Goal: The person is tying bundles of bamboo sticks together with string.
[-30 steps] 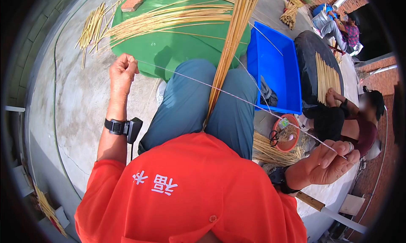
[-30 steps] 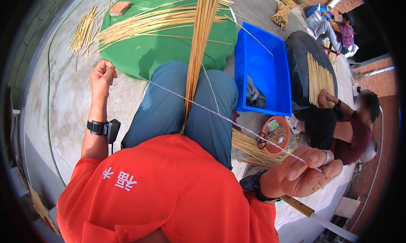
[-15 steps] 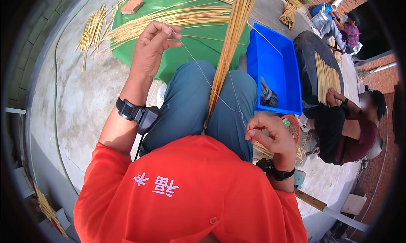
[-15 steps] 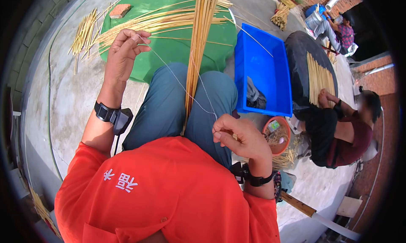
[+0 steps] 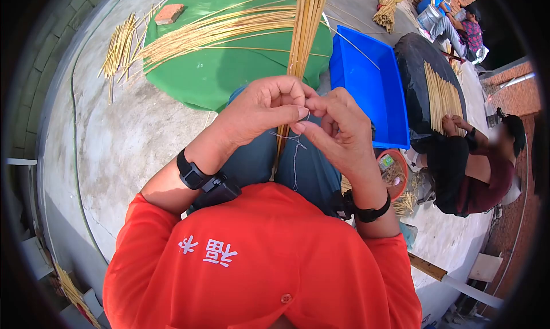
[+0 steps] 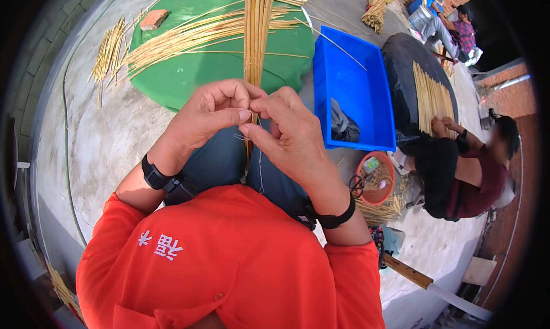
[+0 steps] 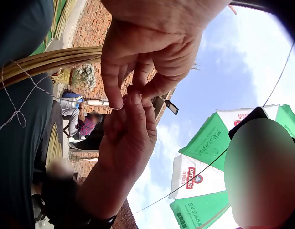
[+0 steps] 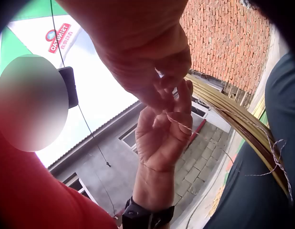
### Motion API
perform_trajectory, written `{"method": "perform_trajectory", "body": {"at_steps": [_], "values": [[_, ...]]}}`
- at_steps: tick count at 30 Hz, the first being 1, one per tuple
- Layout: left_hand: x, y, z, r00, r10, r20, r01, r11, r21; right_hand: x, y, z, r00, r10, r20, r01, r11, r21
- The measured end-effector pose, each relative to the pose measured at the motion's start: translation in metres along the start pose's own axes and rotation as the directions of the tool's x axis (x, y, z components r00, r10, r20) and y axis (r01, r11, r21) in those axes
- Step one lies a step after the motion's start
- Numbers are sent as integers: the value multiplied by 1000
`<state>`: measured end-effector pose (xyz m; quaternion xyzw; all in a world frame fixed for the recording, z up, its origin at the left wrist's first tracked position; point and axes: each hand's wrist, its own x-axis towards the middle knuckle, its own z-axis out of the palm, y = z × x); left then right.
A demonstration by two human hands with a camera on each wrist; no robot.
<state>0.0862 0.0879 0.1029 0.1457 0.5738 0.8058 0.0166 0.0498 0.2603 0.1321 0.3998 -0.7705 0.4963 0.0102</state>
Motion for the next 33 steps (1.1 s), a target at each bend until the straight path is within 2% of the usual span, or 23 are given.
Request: {"method": "perform_trajectory", "body": {"at_steps": [4, 6, 10, 13, 15, 16, 18, 19, 21, 22, 24, 25, 27, 28, 30, 31, 33], "values": [[-5, 0, 1, 996, -87, -18, 85, 993, -80, -1, 25, 13, 998, 19, -52, -13, 993, 120], [-8, -1, 7, 988, -151, -36, 140, 967, -214, -3, 25, 19, 990, 103, -98, -71, 955, 286], [-12, -9, -6, 977, -208, 49, 213, 956, -200, -7, 28, 26, 984, 136, -118, -81, 920, 384], [-13, -9, -9, 975, -221, 6, 219, 959, -181, -8, 26, 28, 983, 162, -91, -108, 896, 431], [-15, -5, -6, 971, -233, -58, 229, 972, -59, -8, 26, 29, 981, 165, -105, -97, 877, 470], [-16, -6, -6, 970, -235, -61, 231, 971, -62, -8, 26, 28, 981, 167, -101, -101, 876, 472], [-17, -6, -6, 978, -143, -153, 152, 987, 49, -9, 30, 24, 988, 146, -48, -112, 897, 427], [-19, -5, -7, 977, -145, -157, 154, 987, 49, -8, 29, 22, 988, 147, -45, -113, 896, 430], [-22, -2, -9, 975, -82, -207, 121, 975, 184, -7, 23, 16, 976, 220, 5, -204, 897, 392], [-24, -1, -9, 973, -83, -214, 124, 975, 186, -7, 20, 14, 976, 218, 11, -205, 895, 396], [-26, 1, -10, 970, -25, -243, 118, 921, 373, -6, 14, 11, 985, 167, 46, -171, 904, 392], [-27, 1, -10, 969, -27, -247, 120, 920, 373, -5, 13, 12, 985, 167, 49, -173, 902, 395], [-27, 0, -8, 971, -6, -239, 110, 900, 422, -5, 11, 12, 992, 56, 111, -83, 964, 254], [-27, 0, -7, 972, -8, -235, 109, 901, 420, -6, 11, 13, 992, 59, 109, -85, 964, 251], [-27, -2, -7, 971, 5, -239, 112, 873, 474, -7, 16, 18, 997, -4, 74, -5, 992, 123], [-27, -1, -7, 971, 5, -239, 112, 874, 473, -7, 19, 18, 997, -4, 74, -5, 993, 122], [-26, 1, -6, 968, 6, -252, 120, 868, 482, -7, 26, 17, 996, -88, 17, 89, 995, -52]]}}
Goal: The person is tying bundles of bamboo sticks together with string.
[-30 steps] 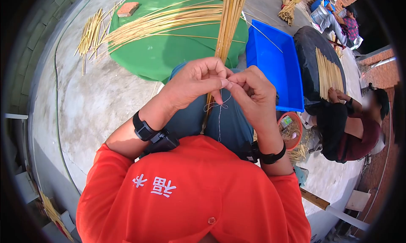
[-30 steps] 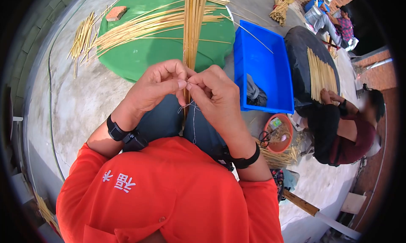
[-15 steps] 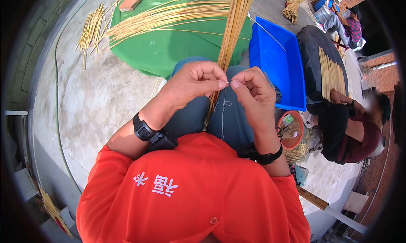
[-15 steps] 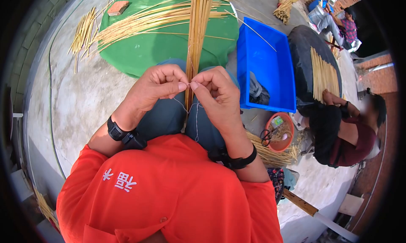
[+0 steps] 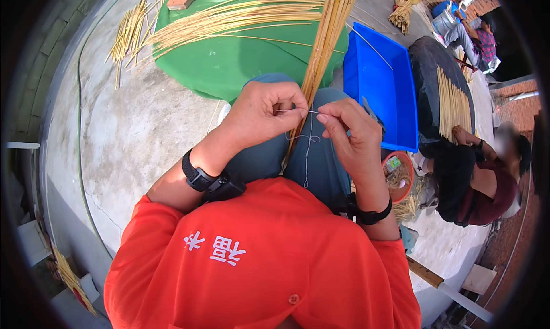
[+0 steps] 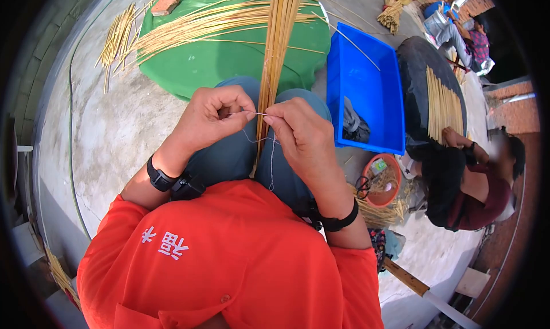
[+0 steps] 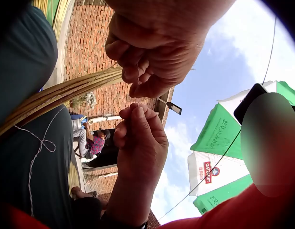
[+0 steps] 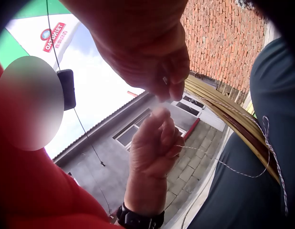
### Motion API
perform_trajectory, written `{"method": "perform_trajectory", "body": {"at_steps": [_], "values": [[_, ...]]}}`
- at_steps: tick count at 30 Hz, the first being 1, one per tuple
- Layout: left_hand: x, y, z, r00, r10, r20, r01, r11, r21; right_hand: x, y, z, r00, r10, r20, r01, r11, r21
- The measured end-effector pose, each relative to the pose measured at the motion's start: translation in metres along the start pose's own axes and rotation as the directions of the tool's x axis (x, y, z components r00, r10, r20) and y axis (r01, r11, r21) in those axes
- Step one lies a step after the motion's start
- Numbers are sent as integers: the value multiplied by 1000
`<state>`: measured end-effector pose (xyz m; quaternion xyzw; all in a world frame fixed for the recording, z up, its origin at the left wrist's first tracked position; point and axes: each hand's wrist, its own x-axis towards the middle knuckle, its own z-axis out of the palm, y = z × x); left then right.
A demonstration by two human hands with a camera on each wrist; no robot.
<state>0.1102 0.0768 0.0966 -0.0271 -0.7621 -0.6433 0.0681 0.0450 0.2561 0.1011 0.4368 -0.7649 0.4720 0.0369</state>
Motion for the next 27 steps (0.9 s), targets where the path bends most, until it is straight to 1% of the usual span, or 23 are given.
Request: {"method": "perform_trajectory", "body": {"at_steps": [4, 6, 7, 8, 9, 10, 11, 12, 13, 14, 15, 16, 17, 18, 19, 20, 21, 22, 23, 24, 25, 26, 27], "values": [[0, 1, -3, 998, -9, 61, 8, 1000, 21, -1, 2, 0, 1000, -29, 12, 29, 999, -40], [2, -2, -2, 991, 123, 43, -125, 991, 46, -3, 5, -1, 997, -29, 76, 34, 997, -65], [4, -4, -1, 991, 124, 42, -126, 991, 46, -5, 5, -1, 997, -30, 77, 35, 997, -66], [7, -7, 0, 973, 232, 15, -232, 969, 82, -7, 5, -2, 986, 121, 114, -143, 969, 204], [10, -9, 2, 942, 337, -10, -333, 935, 121, -7, 5, -3, 949, 252, 192, -313, 838, 446], [11, -12, 4, 942, 336, -15, -332, 935, 122, -6, 5, -3, 948, 250, 197, -313, 839, 446], [13, -14, 7, 896, 444, 25, -432, 853, 292, -4, 3, -3, 931, 320, 176, -359, 708, 608], [13, -16, 9, 839, 537, 86, -514, 732, 448, -3, 3, -3, 904, 392, 169, -377, 548, 747], [12, -17, 10, 840, 537, 83, -512, 732, 448, 0, 4, -2, 914, 371, 162, -346, 507, 789], [10, -16, 13, 833, 522, 181, -530, 661, 531, 0, 4, -2, 915, 369, 163, -346, 509, 788], [8, -17, 15, 824, 494, 277, -550, 579, 603, 0, 5, -1, 925, 345, 162, -341, 558, 757], [8, -18, 17, 823, 497, 276, -551, 578, 602, 0, 6, 0, 933, 320, 162, -333, 605, 723], [8, -20, 19, 801, 524, 290, -587, 590, 555, 0, 6, 0, 933, 322, 162, -334, 606, 722], [8, -21, 20, 778, 550, 303, -621, 599, 506, 0, 6, 2, 947, 307, 100, -301, 728, 616], [7, -20, 20, 778, 551, 302, -621, 599, 505, 0, 6, 3, 959, 280, 41, -264, 830, 492], [7, -17, 19, 778, 558, 287, -624, 640, 447, -1, 10, 2, 959, 280, 41, -264, 830, 491], [7, -14, 18, 780, 564, 271, -625, 678, 387, -2, 15, 1, 980, 195, 42, -198, 918, 344], [6, -10, 15, 781, 562, 272, -624, 679, 386, -3, 19, 0, 992, 110, 57, -119, 975, 189], [6, -7, 10, 835, 502, 223, -549, 778, 306, -5, 20, -1, 992, 115, 58, -124, 973, 192], [5, -6, 6, 884, 431, 181, -463, 859, 217, -8, 20, -1, 978, 150, 146, -180, 959, 221], [6, -9, 2, 883, 436, 173, -467, 846, 258, -11, 20, 0, 955, 183, 235, -240, 939, 244], [8, -10, 0, 888, 425, 176, -458, 852, 254, -12, 17, -1, 952, 193, 238, -252, 935, 249], [9, -9, -1, 881, 441, 174, -473, 828, 299, -12, 12, -3, 923, 207, 323, -312, 895, 319]]}}
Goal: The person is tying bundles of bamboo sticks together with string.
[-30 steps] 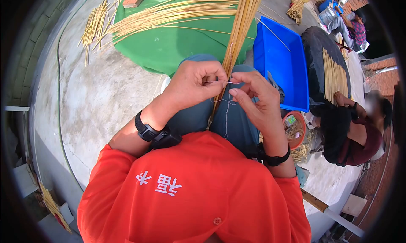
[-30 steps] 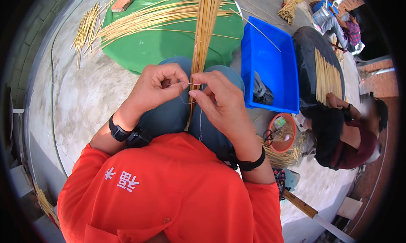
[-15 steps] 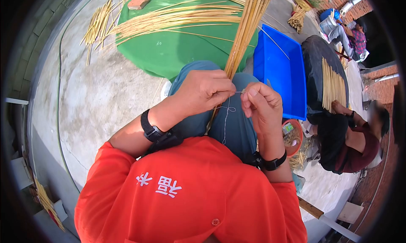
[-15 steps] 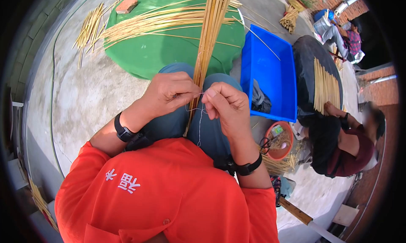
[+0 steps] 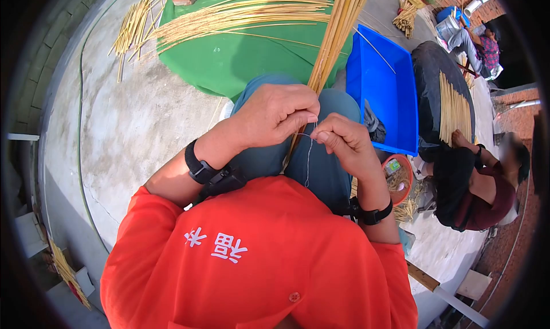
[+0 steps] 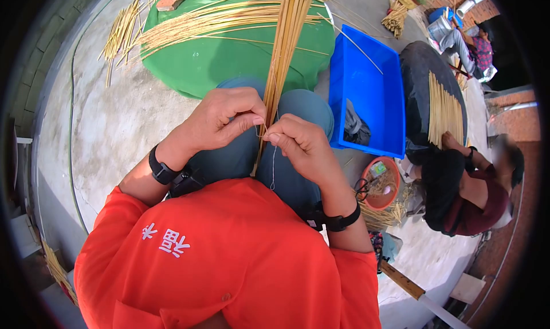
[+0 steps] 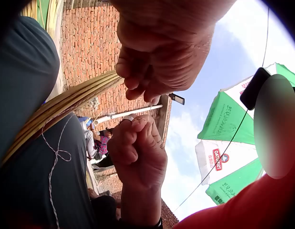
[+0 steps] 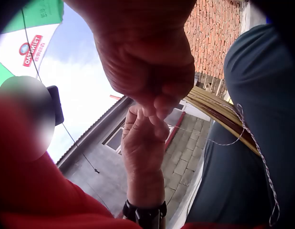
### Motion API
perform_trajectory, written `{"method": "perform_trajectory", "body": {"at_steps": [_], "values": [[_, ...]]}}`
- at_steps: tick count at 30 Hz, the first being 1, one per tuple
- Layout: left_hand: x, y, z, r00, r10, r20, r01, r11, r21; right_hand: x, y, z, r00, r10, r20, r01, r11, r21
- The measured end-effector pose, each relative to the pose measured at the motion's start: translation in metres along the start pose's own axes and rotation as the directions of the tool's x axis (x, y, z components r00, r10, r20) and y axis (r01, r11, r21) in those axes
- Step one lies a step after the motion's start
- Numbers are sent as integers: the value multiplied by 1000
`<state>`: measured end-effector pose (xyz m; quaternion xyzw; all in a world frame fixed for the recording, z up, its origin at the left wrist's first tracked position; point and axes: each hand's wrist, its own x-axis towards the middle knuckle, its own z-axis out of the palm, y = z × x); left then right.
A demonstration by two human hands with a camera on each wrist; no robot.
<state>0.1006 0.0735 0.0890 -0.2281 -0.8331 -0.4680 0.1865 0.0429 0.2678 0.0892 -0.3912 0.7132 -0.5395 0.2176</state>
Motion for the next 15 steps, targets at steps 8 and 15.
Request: {"method": "perform_trajectory", "body": {"at_steps": [8, 15], "values": [[-3, 1, 4, 989, -120, -86, 110, 988, -111, -1, 1, 0, 996, -93, -1, 93, 991, 96], [-8, 3, -4, 965, -262, -26, 246, 931, -269, -3, 2, 1, 991, -63, -122, 85, 980, 181]]}}
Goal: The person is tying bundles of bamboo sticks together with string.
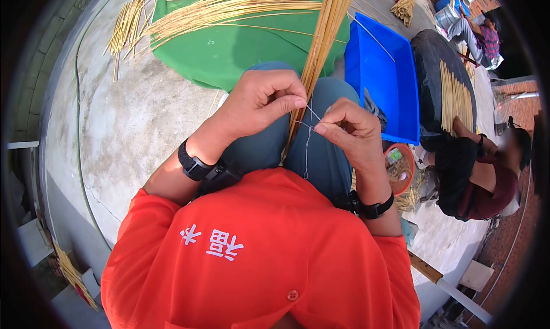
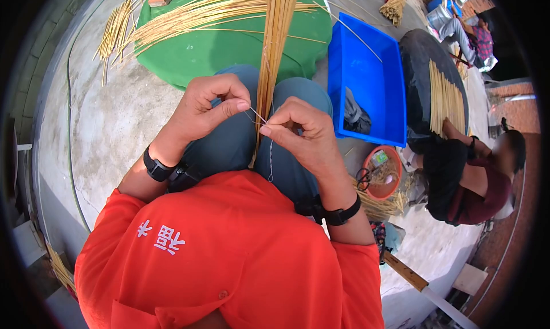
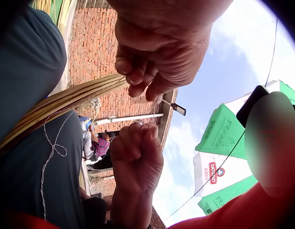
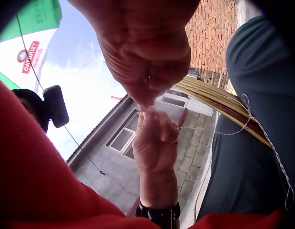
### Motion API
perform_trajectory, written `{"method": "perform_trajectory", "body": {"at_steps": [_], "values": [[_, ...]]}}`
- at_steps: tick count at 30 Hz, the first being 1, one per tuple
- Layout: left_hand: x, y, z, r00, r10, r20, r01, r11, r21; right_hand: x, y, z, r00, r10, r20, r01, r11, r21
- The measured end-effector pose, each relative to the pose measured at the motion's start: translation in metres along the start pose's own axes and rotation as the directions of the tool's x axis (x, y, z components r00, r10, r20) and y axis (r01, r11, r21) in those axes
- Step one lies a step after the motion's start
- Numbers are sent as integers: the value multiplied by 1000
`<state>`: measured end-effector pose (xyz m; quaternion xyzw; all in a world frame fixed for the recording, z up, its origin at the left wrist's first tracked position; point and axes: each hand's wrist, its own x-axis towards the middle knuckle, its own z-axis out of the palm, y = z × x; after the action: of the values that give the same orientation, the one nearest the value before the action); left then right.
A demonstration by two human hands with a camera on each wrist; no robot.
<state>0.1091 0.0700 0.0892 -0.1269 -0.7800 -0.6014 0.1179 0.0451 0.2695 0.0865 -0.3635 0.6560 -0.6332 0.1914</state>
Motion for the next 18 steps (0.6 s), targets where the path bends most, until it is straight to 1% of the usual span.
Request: {"method": "perform_trajectory", "body": {"at_steps": [2, 5, 7, 11, 13, 15, 18], "values": [[0, -1, -1, 1000, 3, 14, -3, 1000, -11, 0, 1, 0, 1000, 12, -8, -12, 1000, 13], [-1, 1, 0, 1000, -18, 7, 18, 999, -44, 1, 4, -1, 1000, -10, 0, 10, 1000, 28], [-1, 1, 1, 1000, -17, 4, 17, 998, -59, 1, 3, -1, 1000, -2, -12, 3, 998, 68], [-3, 1, 1, 1000, -16, 7, 16, 998, -55, 2, 7, -1, 999, -54, 0, 54, 998, 25], [-3, 1, 1, 1000, -10, 6, 10, 998, -58, 1, 7, 0, 999, -25, -40, 31, 990, 138], [-4, 1, 1, 1000, -1, 5, 1, 998, -62, 2, 6, 1, 998, -28, -52, 36, 987, 157], [-4, 1, -1, 999, -16, 45, 20, 995, -94, 3, 5, 1, 996, -44, -82, 58, 983, 176]]}}
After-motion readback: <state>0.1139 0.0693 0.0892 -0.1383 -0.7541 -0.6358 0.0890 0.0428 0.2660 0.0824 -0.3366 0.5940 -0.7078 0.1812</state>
